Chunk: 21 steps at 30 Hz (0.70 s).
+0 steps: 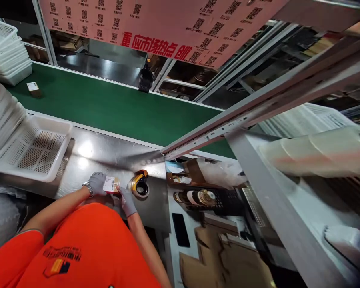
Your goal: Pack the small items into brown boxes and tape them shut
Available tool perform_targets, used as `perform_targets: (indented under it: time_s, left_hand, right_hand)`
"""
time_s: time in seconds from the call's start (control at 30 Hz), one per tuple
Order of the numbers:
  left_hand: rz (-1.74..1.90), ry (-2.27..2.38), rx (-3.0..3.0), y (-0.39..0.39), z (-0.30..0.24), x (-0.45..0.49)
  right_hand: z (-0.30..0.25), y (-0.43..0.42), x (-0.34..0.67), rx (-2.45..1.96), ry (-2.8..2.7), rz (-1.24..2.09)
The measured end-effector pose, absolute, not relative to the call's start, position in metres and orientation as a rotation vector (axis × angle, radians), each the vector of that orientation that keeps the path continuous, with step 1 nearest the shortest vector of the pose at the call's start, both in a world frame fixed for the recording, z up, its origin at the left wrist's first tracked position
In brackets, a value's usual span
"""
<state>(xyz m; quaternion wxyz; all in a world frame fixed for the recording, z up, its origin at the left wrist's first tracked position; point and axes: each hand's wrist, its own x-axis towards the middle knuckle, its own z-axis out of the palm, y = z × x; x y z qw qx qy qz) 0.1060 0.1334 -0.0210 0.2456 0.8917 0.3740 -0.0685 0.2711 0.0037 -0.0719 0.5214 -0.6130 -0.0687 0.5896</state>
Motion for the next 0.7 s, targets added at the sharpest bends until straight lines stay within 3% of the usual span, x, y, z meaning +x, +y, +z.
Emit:
perform_targets:
  time_s: [0.17, 0.37, 0.53, 0.7]
  left_hand:
    - [-0.116, 1.288, 2.351, 0.142, -0.035, 0.053]
    - [0.08, 1.506, 1.73, 0.124, -0.057, 0.005]
    - [0.343, 1.238, 1.211, 0.098, -0.046, 0.05]
    - [0.562, 1.218, 1.126, 0.092, -0.026, 0.078]
  right_hand:
    - [-0.063, -0.009, 0.286, -1.445, -0.257, 1.301]
    - [-0.059, -0.009, 0.288, -1.331, -0.302, 1.207]
    - [-0.063, 0.004, 0.252, -1.281, -0.428, 1.413]
    - [-0.073, 0.011, 0.228, -1.322, -0.471, 1.668]
